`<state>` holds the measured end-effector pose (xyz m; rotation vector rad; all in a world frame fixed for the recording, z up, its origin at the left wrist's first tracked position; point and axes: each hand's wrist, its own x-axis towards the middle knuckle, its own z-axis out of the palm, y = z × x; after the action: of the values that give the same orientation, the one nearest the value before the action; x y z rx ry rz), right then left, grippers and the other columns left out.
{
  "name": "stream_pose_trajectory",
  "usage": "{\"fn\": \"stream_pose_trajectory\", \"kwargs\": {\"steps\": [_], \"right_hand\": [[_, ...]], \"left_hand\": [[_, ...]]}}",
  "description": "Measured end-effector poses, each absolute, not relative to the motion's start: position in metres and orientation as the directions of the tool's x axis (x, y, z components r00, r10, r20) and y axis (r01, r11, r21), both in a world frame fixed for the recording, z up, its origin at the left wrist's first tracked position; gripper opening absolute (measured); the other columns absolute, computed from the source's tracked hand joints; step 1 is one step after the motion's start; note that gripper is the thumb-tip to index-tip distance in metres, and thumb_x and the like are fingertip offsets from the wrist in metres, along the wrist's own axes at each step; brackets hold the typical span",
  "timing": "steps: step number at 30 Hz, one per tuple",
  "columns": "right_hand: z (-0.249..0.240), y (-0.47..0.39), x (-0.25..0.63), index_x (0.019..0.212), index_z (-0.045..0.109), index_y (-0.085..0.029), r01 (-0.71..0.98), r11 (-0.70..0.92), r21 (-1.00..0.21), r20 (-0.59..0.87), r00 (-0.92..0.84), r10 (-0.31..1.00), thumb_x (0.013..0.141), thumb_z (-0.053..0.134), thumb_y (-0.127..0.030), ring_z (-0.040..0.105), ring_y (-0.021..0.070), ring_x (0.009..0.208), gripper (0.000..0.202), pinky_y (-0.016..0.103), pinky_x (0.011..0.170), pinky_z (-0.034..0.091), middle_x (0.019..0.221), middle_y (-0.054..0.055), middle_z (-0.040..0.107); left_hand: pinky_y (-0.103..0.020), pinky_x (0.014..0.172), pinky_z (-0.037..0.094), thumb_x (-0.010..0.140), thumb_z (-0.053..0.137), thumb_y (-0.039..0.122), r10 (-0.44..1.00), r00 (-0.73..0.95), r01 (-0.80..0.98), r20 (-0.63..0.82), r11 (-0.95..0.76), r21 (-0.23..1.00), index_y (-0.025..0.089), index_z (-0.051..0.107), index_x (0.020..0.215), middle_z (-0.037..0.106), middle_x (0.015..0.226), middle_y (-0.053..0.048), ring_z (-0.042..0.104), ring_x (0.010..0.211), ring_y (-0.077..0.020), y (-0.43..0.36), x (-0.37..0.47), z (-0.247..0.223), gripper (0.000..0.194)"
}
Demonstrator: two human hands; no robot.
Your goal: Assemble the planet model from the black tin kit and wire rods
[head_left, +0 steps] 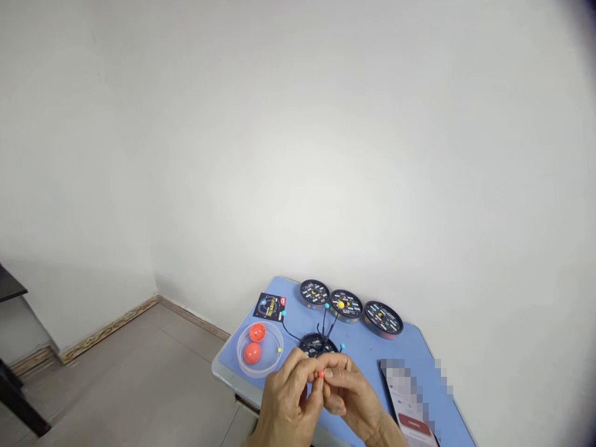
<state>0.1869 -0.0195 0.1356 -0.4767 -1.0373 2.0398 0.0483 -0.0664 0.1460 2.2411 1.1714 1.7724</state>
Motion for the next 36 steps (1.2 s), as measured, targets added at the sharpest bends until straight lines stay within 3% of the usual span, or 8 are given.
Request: {"fn": "stream_pose_trajectory", "kwargs": {"steps": [6, 10, 14, 18, 23, 28, 32, 36], "right_hand": [[0.133, -0.023, 0.187, 0.069, 0.073, -0.011, -0.464, -0.33, -0.822, 0.018, -0.6, 0.8, 0.066, 0.082, -0.032, 0.031, 0.0008, 0.032, 0.023, 0.017, 0.035, 0.018, 0.044, -0.003, 0.054], [0.138, -0.028, 0.189, 0.068, 0.07, -0.013, -0.402, -0.242, -0.883, 0.031, -0.565, 0.825, 0.068, 0.081, -0.036, 0.027, 0.0011, 0.035, 0.026, 0.018, 0.037, 0.016, 0.044, -0.005, 0.047], [0.147, -0.032, 0.192, 0.073, 0.066, -0.016, -0.274, -0.049, -0.961, 0.096, -0.493, 0.864, 0.071, 0.078, -0.043, 0.027, 0.0033, 0.04, 0.03, 0.019, 0.04, 0.02, 0.046, -0.008, 0.04], [0.157, -0.038, 0.192, 0.074, 0.063, -0.017, -0.022, 0.225, -0.974, 0.215, -0.402, 0.89, 0.08, 0.069, -0.044, 0.036, 0.0074, 0.049, 0.028, 0.021, 0.047, 0.03, 0.054, -0.006, 0.043], [0.16, -0.045, 0.191, 0.074, 0.059, -0.019, 0.26, 0.547, -0.796, 0.435, -0.385, 0.814, 0.09, 0.056, -0.03, 0.047, 0.0108, 0.059, 0.02, 0.022, 0.056, 0.04, 0.065, -0.001, 0.055], [0.154, -0.047, 0.189, 0.083, 0.055, -0.02, 0.364, 0.768, -0.527, 0.626, -0.444, 0.641, 0.09, 0.048, -0.014, 0.048, 0.0098, 0.054, 0.012, 0.019, 0.05, 0.039, 0.068, -0.001, 0.056], [0.147, -0.051, 0.183, 0.089, 0.053, -0.021, 0.465, 0.839, -0.283, 0.714, -0.482, 0.508, 0.088, 0.046, -0.006, 0.052, 0.011, 0.053, 0.017, 0.02, 0.049, 0.04, 0.069, 0.0, 0.057], [0.139, -0.056, 0.175, 0.098, 0.054, -0.02, 0.475, 0.863, -0.174, 0.774, -0.476, 0.418, 0.087, 0.046, -0.004, 0.054, 0.012, 0.052, 0.02, 0.021, 0.047, 0.042, 0.071, 0.002, 0.06]], "left_hand": [[-0.016, 0.047, 0.041, 0.087, 0.047, 0.006, 0.608, 0.071, 0.503, 0.791, -0.707, 0.498, 0.02, 0.06, 0.09, 0.053, 0.07, 0.001, 0.055, 0.058, -0.0105, -0.068, 0.048, 0.147, 0.019], [-0.017, 0.052, 0.044, 0.085, 0.05, 0.006, 0.667, 0.057, 0.407, 0.742, -0.695, 0.593, 0.022, 0.059, 0.092, 0.054, 0.075, 0.002, 0.052, 0.057, -0.0091, -0.068, 0.045, 0.14, 0.019], [-0.018, 0.054, 0.046, 0.084, 0.053, 0.009, 0.769, 0.009, 0.249, 0.639, -0.621, 0.743, 0.022, 0.057, 0.1, 0.056, 0.081, 0.002, 0.053, 0.056, -0.0078, -0.07, 0.042, 0.131, 0.021], [-0.02, 0.057, 0.045, 0.087, 0.054, 0.018, 0.849, -0.015, 0.169, 0.529, -0.519, 0.838, 0.021, 0.06, 0.087, 0.054, 0.073, 0.002, 0.052, 0.06, -0.0106, -0.071, 0.038, 0.133, 0.006], [-0.021, 0.058, 0.044, 0.087, 0.056, 0.027, 0.908, 0.027, 0.108, 0.417, -0.418, 0.902, 0.019, 0.063, 0.083, 0.056, 0.072, 0.0, 0.05, 0.062, -0.0121, -0.071, 0.035, 0.141, 0.012], [-0.021, 0.054, 0.041, 0.086, 0.06, 0.039, 0.956, 0.023, 0.039, 0.291, -0.292, 0.956, 0.017, 0.063, 0.075, 0.052, 0.066, 0.001, 0.046, 0.056, -0.0102, -0.069, 0.036, 0.137, 0.025], [-0.019, 0.045, 0.034, 0.081, 0.062, 0.054, 0.988, 0.085, -0.066, 0.128, -0.122, 0.99, 0.015, 0.061, 0.07, 0.047, 0.058, 0.004, 0.041, 0.047, -0.0078, -0.067, 0.032, 0.127, 0.04], [-0.019, 0.041, 0.03, 0.077, 0.064, 0.061, 0.987, 0.134, -0.169, 0.086, -0.063, 0.984, 0.016, 0.056, 0.062, 0.044, 0.05, 0.005, 0.039, 0.039, -0.0067, -0.071, 0.022, 0.118, 0.049]]}}
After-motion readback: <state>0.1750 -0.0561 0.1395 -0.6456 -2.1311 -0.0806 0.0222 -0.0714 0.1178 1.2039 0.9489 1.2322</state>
